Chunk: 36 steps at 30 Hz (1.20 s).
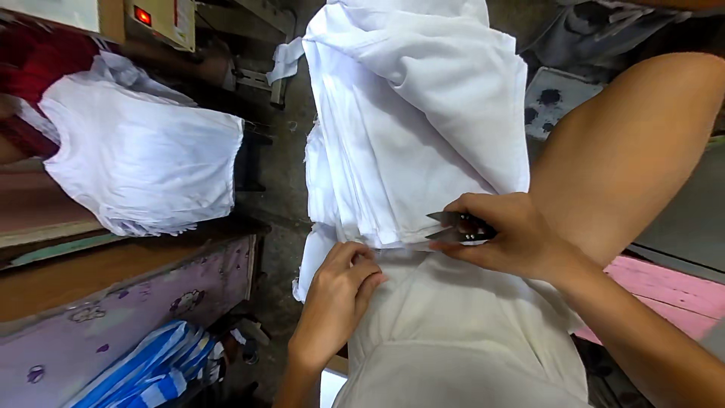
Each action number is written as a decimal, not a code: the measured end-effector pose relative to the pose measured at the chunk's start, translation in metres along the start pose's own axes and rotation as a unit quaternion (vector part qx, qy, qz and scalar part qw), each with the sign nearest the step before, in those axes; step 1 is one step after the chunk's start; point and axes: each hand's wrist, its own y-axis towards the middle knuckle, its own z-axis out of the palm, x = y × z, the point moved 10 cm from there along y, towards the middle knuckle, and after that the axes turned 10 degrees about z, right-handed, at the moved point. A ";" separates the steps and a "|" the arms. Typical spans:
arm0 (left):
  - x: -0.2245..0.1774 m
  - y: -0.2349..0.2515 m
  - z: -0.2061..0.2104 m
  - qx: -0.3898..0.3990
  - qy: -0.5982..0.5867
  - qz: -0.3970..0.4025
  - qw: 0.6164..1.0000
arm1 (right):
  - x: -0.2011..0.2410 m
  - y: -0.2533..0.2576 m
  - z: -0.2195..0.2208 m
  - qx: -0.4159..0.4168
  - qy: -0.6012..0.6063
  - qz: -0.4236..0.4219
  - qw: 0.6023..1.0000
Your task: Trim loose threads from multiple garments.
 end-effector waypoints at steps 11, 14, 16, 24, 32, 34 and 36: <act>-0.001 0.023 0.015 -0.150 -0.513 -0.164 0.829 | -0.002 -0.003 -0.004 0.013 0.112 0.000 0.994; -0.005 0.031 0.033 -0.108 -0.551 -0.196 0.804 | -0.001 -0.004 -0.002 0.026 0.120 -0.001 0.992; -0.005 0.035 0.041 -0.102 -0.556 -0.225 0.794 | 0.001 -0.004 0.000 0.029 0.116 -0.008 0.993; -0.001 0.025 0.029 -0.125 -0.477 -0.205 0.845 | -0.001 -0.007 0.003 0.029 0.122 -0.003 0.992; 0.006 0.008 -0.010 -0.177 -0.188 -0.080 0.963 | -0.008 -0.005 0.001 0.034 0.171 0.022 0.984; -0.010 0.015 -0.018 -0.199 -0.100 0.022 0.975 | -0.009 -0.005 0.003 0.038 0.173 0.030 0.984; -0.025 0.026 -0.018 -0.174 -0.073 0.108 0.976 | -0.010 -0.005 0.005 0.042 0.178 0.036 0.983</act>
